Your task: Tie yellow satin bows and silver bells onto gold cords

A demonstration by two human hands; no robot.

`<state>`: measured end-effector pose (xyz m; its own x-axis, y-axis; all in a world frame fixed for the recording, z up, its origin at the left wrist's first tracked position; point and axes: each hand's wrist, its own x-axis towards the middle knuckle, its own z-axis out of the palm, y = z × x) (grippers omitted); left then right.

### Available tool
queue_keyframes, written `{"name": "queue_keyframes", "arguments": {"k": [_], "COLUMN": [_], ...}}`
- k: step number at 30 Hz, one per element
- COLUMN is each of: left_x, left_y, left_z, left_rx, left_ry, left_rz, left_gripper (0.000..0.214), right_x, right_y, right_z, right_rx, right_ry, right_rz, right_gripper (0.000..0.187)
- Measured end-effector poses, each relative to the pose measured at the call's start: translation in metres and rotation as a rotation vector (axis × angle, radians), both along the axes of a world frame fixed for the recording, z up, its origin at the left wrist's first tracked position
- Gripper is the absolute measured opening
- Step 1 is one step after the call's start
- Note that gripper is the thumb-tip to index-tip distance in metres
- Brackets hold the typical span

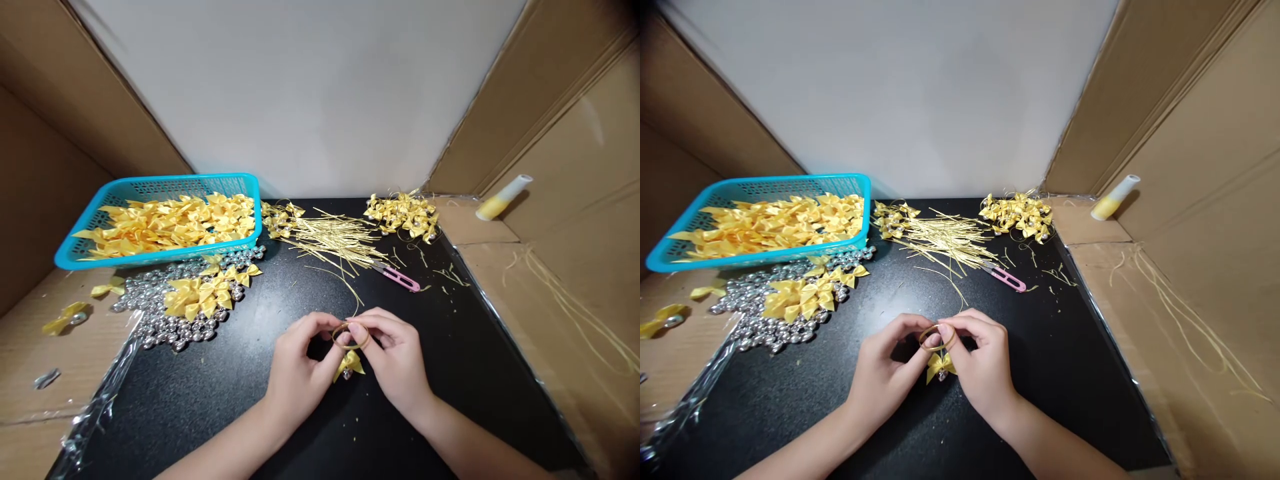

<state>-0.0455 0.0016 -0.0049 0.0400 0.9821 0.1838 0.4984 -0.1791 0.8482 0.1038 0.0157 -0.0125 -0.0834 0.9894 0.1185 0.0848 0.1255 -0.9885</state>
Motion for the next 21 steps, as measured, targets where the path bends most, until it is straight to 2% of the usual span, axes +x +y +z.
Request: {"name": "queue_keyframes", "arguments": {"k": [9, 17, 21], "left_x": [-0.0034, -0.0012, -0.0097], "left_y": [0.0018, 0.0004, 0.0073], "left_z": [0.0016, 0.0013, 0.0099], "left_rx": [0.053, 0.031, -0.036], "left_ry": [0.083, 0.104, 0.263], "left_rz": [-0.011, -0.033, -0.125], "left_gripper": [0.013, 0.015, 0.013], "right_x": [-0.0011, 0.0033, 0.0053], "right_y": [-0.0009, 0.0021, 0.0054], "right_z": [0.002, 0.0067, 0.0087], "right_rx": [-0.016, -0.053, -0.037], "right_ry": [0.005, -0.039, -0.1], "right_rz": [0.011, 0.085, 0.035], "right_gripper": [0.012, 0.014, 0.012]}}
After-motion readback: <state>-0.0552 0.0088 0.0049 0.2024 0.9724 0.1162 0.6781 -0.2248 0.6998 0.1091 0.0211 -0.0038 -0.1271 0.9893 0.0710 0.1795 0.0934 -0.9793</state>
